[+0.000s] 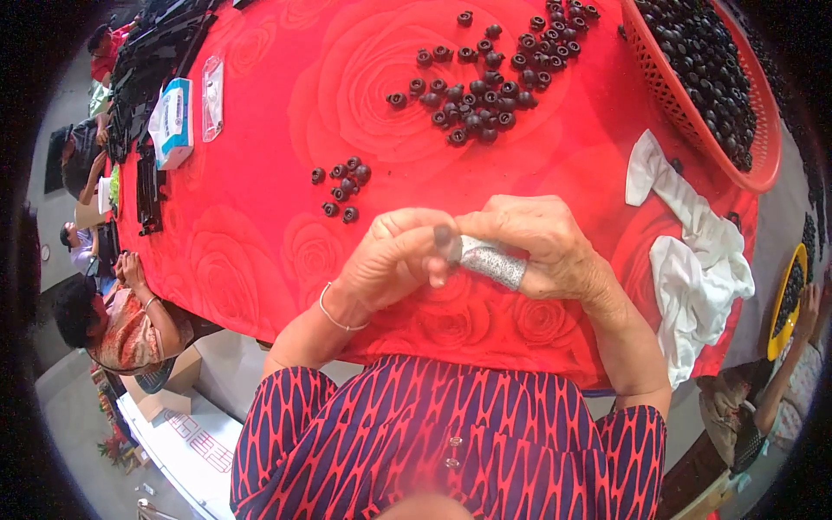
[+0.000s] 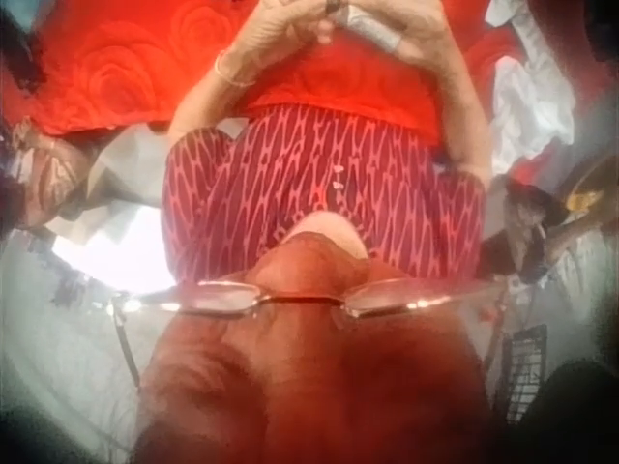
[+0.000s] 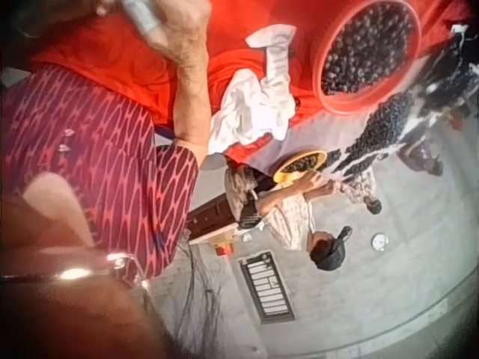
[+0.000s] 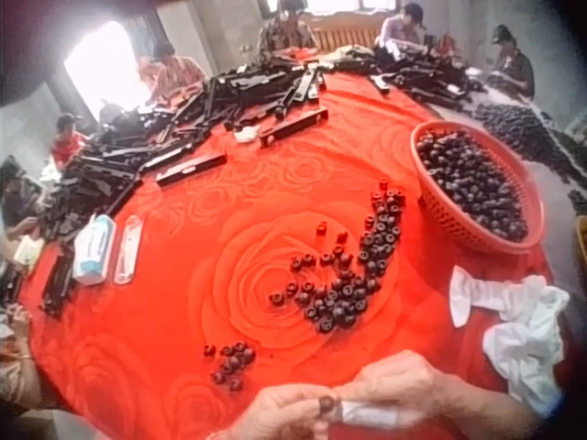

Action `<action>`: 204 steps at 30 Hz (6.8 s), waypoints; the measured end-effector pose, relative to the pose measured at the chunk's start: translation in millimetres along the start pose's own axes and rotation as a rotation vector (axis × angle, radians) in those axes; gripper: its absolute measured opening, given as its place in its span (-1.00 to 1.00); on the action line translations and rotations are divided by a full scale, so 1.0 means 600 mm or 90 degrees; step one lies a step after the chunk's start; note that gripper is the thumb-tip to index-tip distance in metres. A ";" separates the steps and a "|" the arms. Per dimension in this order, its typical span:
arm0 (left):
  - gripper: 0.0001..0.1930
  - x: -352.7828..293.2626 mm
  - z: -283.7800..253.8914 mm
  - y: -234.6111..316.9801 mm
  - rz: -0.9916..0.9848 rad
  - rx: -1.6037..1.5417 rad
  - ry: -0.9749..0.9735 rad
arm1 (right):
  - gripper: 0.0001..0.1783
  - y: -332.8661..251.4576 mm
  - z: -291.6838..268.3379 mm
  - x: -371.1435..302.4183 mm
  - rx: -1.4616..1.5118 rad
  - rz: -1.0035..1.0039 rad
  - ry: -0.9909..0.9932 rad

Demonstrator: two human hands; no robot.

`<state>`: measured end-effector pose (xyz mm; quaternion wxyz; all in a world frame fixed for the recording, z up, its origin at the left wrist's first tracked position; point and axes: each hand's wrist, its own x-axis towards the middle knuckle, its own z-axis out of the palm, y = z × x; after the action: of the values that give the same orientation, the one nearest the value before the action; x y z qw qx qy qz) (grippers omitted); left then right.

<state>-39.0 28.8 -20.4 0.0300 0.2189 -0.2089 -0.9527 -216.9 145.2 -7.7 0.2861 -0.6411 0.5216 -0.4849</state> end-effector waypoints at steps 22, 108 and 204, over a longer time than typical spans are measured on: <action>-0.75 0.007 -0.006 -0.013 0.024 0.043 -0.001 | -0.50 -0.002 0.044 -0.004 -0.370 -0.222 0.230; -0.79 0.012 0.001 -0.008 0.044 -0.012 0.017 | -0.60 -0.010 0.032 -0.002 -0.264 -0.180 0.249; -0.79 0.015 0.015 -0.019 0.033 0.012 0.030 | -0.54 -0.003 0.041 -0.001 -0.353 -0.214 0.238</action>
<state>-50.5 41.0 -21.4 0.0574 0.2361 -0.2230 -0.9440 -193.4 142.9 -15.0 -0.0820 -0.6713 0.5641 -0.4737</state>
